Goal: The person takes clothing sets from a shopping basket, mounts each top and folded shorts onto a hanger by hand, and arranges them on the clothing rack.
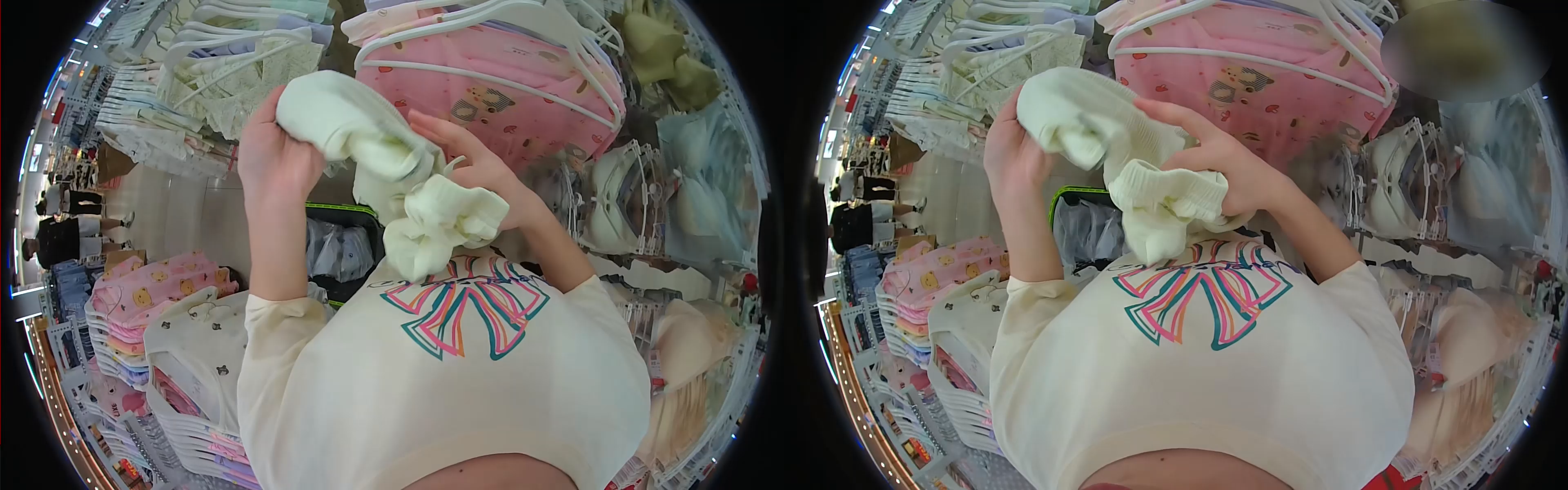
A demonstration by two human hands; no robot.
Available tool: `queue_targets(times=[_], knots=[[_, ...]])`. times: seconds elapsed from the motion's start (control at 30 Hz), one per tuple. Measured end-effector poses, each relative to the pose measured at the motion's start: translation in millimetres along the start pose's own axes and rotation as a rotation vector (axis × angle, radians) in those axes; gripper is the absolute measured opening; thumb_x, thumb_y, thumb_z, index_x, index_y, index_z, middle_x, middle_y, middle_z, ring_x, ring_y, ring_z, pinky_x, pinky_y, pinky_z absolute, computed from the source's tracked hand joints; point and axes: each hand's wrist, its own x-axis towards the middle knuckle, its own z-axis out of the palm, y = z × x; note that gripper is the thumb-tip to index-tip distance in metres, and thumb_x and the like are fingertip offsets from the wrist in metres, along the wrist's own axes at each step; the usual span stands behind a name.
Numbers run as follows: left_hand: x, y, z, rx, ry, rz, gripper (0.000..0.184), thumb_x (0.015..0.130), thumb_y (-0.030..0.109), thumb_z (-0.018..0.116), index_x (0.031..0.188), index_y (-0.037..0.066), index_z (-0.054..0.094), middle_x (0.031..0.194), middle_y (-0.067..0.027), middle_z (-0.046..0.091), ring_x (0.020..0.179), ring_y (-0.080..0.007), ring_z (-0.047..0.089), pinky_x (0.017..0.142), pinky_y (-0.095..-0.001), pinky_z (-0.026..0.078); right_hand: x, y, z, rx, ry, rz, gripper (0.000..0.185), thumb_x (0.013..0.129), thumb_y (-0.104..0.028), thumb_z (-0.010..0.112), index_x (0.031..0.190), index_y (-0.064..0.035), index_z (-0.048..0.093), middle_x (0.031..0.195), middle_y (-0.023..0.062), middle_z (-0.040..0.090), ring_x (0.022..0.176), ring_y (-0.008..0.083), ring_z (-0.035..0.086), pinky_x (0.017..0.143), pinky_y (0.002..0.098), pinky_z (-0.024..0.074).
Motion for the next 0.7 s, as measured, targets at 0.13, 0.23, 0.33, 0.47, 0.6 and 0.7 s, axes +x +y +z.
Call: queue_targets(times=[0.13, 0.23, 0.33, 0.47, 0.6, 0.7], knots=[[16.1, -17.6, 2.4, -0.072, 0.113, 0.071, 0.029, 0.093, 0.014, 0.036, 0.112, -0.007, 0.043, 0.112, -0.0179, 0.052, 0.106, -0.0285, 0.052, 0.096, -0.0403, 0.041, 1.6, 5.6, 2.3, -0.247, 0.073, 0.042, 0.031, 0.072, -0.010, 0.067, 0.102, -0.0040, 0.063, 0.137, 0.0167, 0.033, 0.122, 0.0298, 0.041, 0.094, 0.0353, 0.0394], [23.1, -21.1, 0.9, -0.189, 0.102, -0.009, 0.029, 0.093, 0.015, 0.039, 0.112, -0.007, 0.043, 0.112, -0.0173, 0.052, 0.107, -0.0280, 0.052, 0.097, -0.0408, 0.040, 10.5, -2.8, 0.5, -0.369, 0.109, 0.081, 0.035, 0.072, -0.007, 0.066, 0.107, -0.0045, 0.060, 0.130, 0.0143, 0.042, 0.118, 0.0289, 0.045, 0.094, 0.0350, 0.0395], [18.1, -24.9, 20.2, -0.120, 0.166, -0.014, 0.030, 0.093, 0.017, 0.043, 0.112, -0.006, 0.043, 0.111, -0.0164, 0.053, 0.105, -0.0276, 0.052, 0.095, -0.0413, 0.042, 12.3, -0.6, -12.2, -0.403, 0.175, 0.065, 0.041, 0.070, -0.006, 0.067, 0.110, -0.0052, 0.058, 0.118, 0.0131, 0.053, 0.111, 0.0270, 0.051, 0.092, 0.0334, 0.0410], [16.8, -12.7, 13.6, 0.145, 0.323, 0.083, 0.030, 0.091, 0.020, 0.049, 0.109, -0.004, 0.047, 0.106, -0.0146, 0.056, 0.100, -0.0270, 0.055, 0.090, -0.0413, 0.045, 7.7, -1.3, -32.0, -0.353, 0.316, 0.201, 0.050, 0.064, -0.005, 0.071, 0.112, -0.0038, 0.056, 0.107, 0.0131, 0.059, 0.104, 0.0234, 0.055, 0.089, 0.0320, 0.0426], [15.0, 17.1, -33.8, 0.330, 0.220, -0.166, 0.027, 0.088, 0.023, 0.056, 0.103, 0.002, 0.053, 0.090, -0.0079, 0.061, 0.074, -0.0143, 0.060, 0.058, -0.0255, 0.050, 0.2, 15.4, -50.5, -0.380, 0.353, 0.200, 0.060, 0.062, -0.005, 0.074, 0.117, -0.0023, 0.050, 0.111, 0.0100, 0.057, 0.106, 0.0209, 0.053, 0.092, 0.0327, 0.0402], [0.3, 26.0, -41.8, 0.602, 0.343, -0.111, 0.028, 0.086, 0.031, 0.058, 0.097, 0.006, 0.056, 0.078, -0.0003, 0.061, 0.047, -0.0024, 0.052, 0.030, -0.0123, 0.032, -8.8, 37.6, -66.6, -0.541, 0.304, 0.183, 0.055, 0.070, -0.013, 0.066, 0.122, -0.0049, 0.047, 0.121, 0.0092, 0.051, 0.114, 0.0246, 0.047, 0.099, 0.0362, 0.0344]])
